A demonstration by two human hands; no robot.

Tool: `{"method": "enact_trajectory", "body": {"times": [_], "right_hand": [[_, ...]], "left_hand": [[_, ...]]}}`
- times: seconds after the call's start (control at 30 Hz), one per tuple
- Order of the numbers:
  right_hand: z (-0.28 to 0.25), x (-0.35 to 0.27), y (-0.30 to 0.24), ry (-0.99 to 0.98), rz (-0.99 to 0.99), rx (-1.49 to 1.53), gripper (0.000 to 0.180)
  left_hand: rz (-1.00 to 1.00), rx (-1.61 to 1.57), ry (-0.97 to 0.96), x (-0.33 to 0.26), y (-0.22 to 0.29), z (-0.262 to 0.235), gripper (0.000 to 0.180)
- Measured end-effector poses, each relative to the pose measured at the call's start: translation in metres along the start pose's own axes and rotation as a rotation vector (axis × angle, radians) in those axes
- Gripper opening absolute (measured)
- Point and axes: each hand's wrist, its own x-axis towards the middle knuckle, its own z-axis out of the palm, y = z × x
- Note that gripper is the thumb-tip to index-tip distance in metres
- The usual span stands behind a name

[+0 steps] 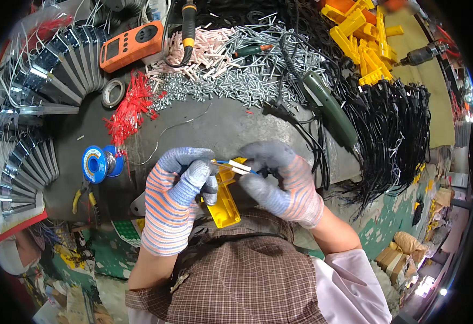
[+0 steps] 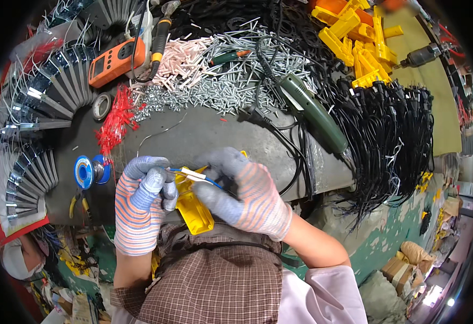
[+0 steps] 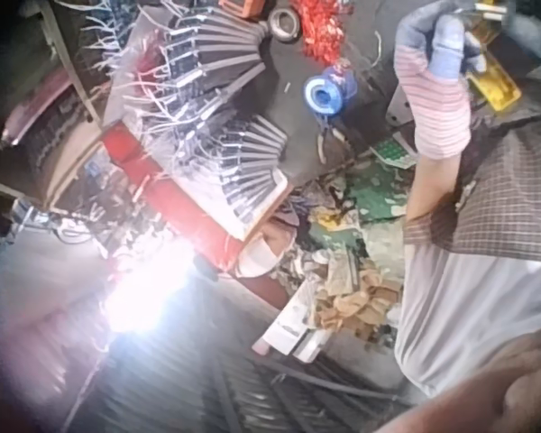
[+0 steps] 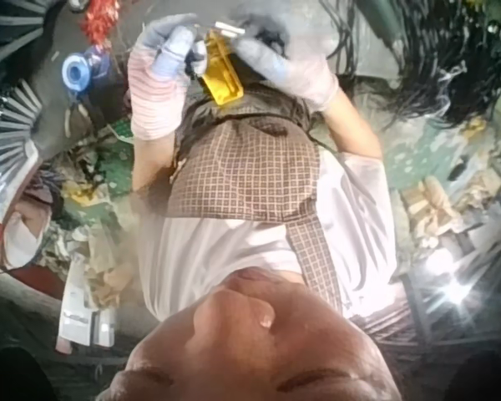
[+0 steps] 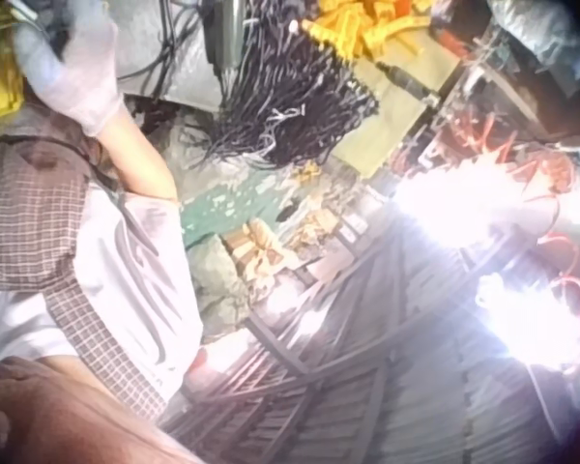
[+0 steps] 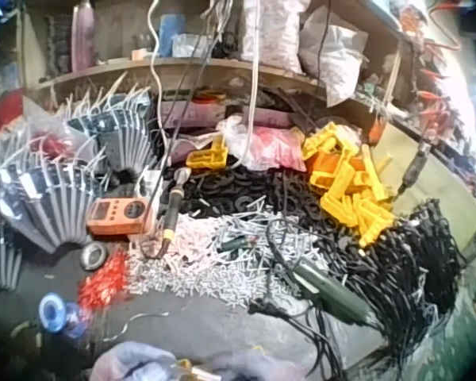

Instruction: The person assembles a yellow tool housing by integrating electric wires and circuitry parts, soldering connections with a soldering iron, and securing components with screws using an electric screwdriver.

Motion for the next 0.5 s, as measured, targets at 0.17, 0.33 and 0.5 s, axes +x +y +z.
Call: {"method": "enact_trajectory", "body": {"times": [0.17, 0.33, 0.5], "right_hand": [[-0.004, 0.003, -0.001, -0.15, -0.039, -0.234, 0.021], [-0.008, -0.009, -0.014, -0.179, 0.148, -0.024, 0.024], [0.004, -0.015, -0.011, -0.257, -0.109, -0.137, 0.019]], "left_hand": [[0.288, 0.235, 0.139, 0.003, 0.004, 0.003, 0.014], [0.285, 0.472, 0.043, -0.005, 0.003, 0.01, 0.018], [0.344, 0.011, 0.204, -0.021, 0.02, -0.009, 0.02]]}}
